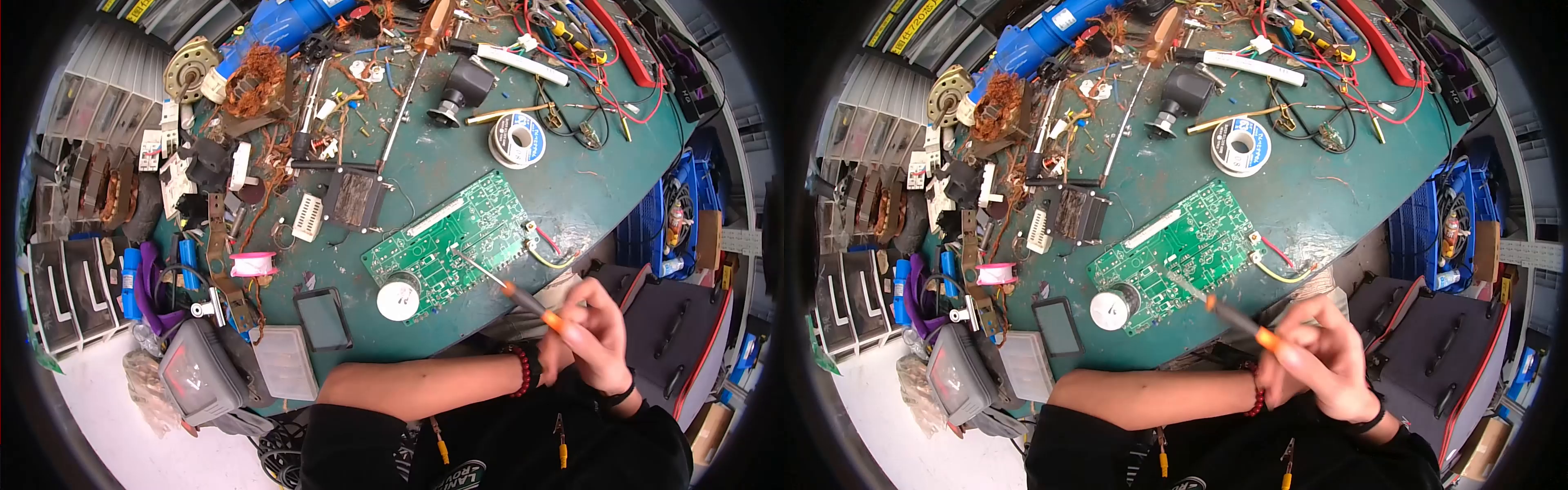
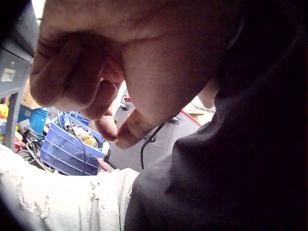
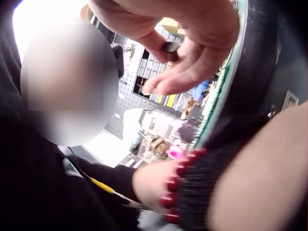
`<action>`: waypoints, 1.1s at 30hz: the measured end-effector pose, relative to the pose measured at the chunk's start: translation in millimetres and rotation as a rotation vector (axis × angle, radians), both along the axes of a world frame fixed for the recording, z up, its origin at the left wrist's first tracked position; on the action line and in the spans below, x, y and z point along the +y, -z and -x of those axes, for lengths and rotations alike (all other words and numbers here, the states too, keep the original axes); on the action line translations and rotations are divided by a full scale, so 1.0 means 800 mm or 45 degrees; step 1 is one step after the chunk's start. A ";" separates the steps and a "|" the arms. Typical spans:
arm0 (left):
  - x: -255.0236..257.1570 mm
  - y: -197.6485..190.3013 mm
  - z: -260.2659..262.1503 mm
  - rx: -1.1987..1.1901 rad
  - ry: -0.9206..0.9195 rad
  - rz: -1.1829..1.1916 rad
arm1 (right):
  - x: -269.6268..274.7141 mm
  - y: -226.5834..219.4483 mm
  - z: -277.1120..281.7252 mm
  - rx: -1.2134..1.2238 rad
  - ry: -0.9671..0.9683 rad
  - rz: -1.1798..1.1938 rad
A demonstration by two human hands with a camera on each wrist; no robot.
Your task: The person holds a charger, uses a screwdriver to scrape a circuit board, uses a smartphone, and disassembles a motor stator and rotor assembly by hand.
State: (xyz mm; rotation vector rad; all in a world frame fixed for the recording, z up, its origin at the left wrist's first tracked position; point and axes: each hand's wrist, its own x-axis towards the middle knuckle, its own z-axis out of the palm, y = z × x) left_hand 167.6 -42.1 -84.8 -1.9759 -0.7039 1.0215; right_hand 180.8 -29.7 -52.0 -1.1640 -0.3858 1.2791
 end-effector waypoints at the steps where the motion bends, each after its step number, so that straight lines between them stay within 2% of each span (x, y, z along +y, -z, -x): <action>1: -0.003 0.000 0.001 -0.011 -0.014 0.018 | -0.004 -0.007 -0.004 0.181 -0.016 -0.220; 2: -0.006 0.000 0.002 -0.027 -0.022 0.034 | -0.008 -0.008 -0.007 0.212 -0.014 -0.332; 4: -0.009 -0.001 -0.001 -0.081 -0.038 0.043 | -0.005 -0.007 -0.002 0.118 0.074 -0.210; 6: -0.005 0.002 -0.004 -0.135 -0.066 0.032 | 0.010 0.012 0.006 -0.256 -0.009 0.279; 7: -0.004 0.005 -0.004 -0.155 -0.084 0.030 | 0.009 0.011 0.007 -0.260 -0.018 0.264; 10: -0.012 0.014 0.000 -0.197 -0.129 0.070 | -0.009 0.000 0.008 0.093 0.004 -0.245; 11: -0.020 0.015 0.004 -0.213 -0.127 0.093 | -0.006 -0.006 0.007 0.093 -0.006 -0.378; 12: -0.024 0.018 0.005 -0.240 -0.124 0.105 | -0.003 -0.005 0.009 0.081 0.004 -0.380; 14: -0.025 0.024 0.007 -0.293 -0.136 0.113 | 0.005 0.010 0.011 -0.098 0.056 -0.044; 15: -0.019 0.036 0.016 -0.345 -0.111 0.184 | 0.009 0.020 0.010 -0.185 0.005 0.175; 16: -0.036 0.047 0.010 -0.392 -0.088 0.257 | 0.007 0.025 0.011 -0.183 0.006 0.199; 18: -0.047 0.068 0.002 -0.483 -0.046 0.420 | -0.003 0.004 0.014 -0.268 0.034 -0.019; 20: -0.054 0.081 0.001 -0.586 0.003 0.606 | -0.008 0.008 0.015 -0.462 0.192 -0.462; 22: -0.051 0.094 -0.006 -0.743 0.045 0.746 | -0.001 0.011 0.011 -0.704 0.250 -0.426; 23: -0.035 0.102 0.009 -0.820 0.065 0.812 | 0.010 0.009 0.022 -0.490 0.296 -0.124; 24: -0.053 0.111 0.019 -0.895 0.085 0.880 | 0.013 0.017 0.014 -0.412 0.065 0.150; 25: -0.042 0.120 0.029 -0.964 0.104 0.954 | 0.010 0.014 0.013 -0.390 0.055 0.231; 26: -0.057 0.127 0.006 -1.029 0.126 1.033 | 0.002 0.011 0.016 -0.364 0.049 0.317; 28: -0.060 0.142 0.006 -1.162 0.175 1.201 | -0.015 0.005 0.018 -0.615 0.177 -0.217; 29: -0.053 0.148 0.010 -1.230 0.211 1.290 | -0.009 0.003 0.027 -0.651 0.328 -0.459; 30: -0.057 0.155 0.007 -1.298 0.259 1.368 | 0.000 0.004 0.031 -0.701 0.330 -0.626; 32: -0.054 0.172 0.008 -1.425 0.363 1.498 | 0.005 -0.010 0.028 -1.248 0.002 -0.099; 33: -0.062 0.182 0.023 -1.483 0.411 1.561 | 0.006 0.017 0.034 -0.837 0.076 -0.046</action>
